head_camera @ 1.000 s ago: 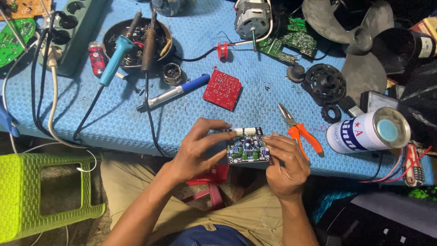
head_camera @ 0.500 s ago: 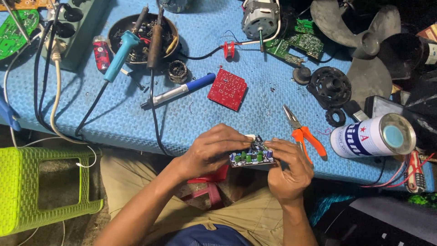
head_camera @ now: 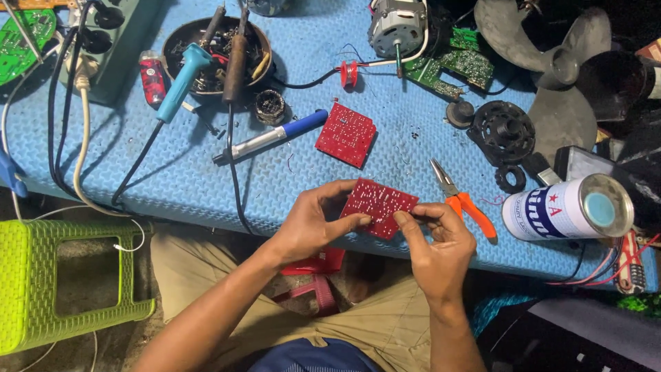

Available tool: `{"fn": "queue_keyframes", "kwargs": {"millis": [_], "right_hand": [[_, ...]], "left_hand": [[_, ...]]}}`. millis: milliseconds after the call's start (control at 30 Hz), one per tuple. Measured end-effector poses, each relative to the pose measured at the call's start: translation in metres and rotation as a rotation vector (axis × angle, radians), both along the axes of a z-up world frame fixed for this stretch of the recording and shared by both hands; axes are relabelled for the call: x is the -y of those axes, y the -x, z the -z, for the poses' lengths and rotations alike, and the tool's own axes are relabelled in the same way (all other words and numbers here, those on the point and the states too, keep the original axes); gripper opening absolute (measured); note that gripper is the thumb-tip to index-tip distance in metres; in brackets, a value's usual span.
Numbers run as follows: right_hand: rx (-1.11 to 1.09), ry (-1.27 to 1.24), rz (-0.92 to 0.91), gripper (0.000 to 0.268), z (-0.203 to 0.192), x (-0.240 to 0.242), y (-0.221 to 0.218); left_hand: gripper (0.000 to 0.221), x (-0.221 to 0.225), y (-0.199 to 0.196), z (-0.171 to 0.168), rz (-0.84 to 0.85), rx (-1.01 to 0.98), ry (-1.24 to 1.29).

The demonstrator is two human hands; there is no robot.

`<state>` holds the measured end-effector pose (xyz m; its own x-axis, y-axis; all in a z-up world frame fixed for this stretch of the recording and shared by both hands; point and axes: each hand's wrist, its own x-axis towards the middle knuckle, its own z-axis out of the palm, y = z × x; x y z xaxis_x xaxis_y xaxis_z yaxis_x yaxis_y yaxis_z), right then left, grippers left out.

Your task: Assembling and soldering electronic components onto circuit boards using a soldering iron and pliers

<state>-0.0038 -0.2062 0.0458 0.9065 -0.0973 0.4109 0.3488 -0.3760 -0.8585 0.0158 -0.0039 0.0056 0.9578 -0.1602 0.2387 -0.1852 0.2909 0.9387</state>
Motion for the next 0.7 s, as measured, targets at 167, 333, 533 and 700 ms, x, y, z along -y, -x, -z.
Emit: {"fn": "queue_keyframes", "kwargs": {"millis": [167, 333, 533, 700], "right_hand": [[-0.124, -0.113, -0.023, 0.019, 0.005, -0.003, -0.008], [-0.164, -0.173, -0.030, 0.019, 0.008, -0.003, -0.012], [-0.191, -0.214, -0.042, 0.019, 0.007, -0.003, -0.014], [-0.213, -0.225, -0.043, 0.019, 0.007, -0.005, -0.015]], "left_hand": [[0.056, 0.002, -0.004, 0.013, 0.084, -0.129, 0.141], [0.054, -0.001, -0.006, 0.003, 0.070, -0.218, 0.141], [0.052, 0.000, -0.009, 0.001, 0.057, -0.274, 0.129], [0.049, 0.000, -0.010, 0.002, 0.038, -0.329, 0.150]]}}
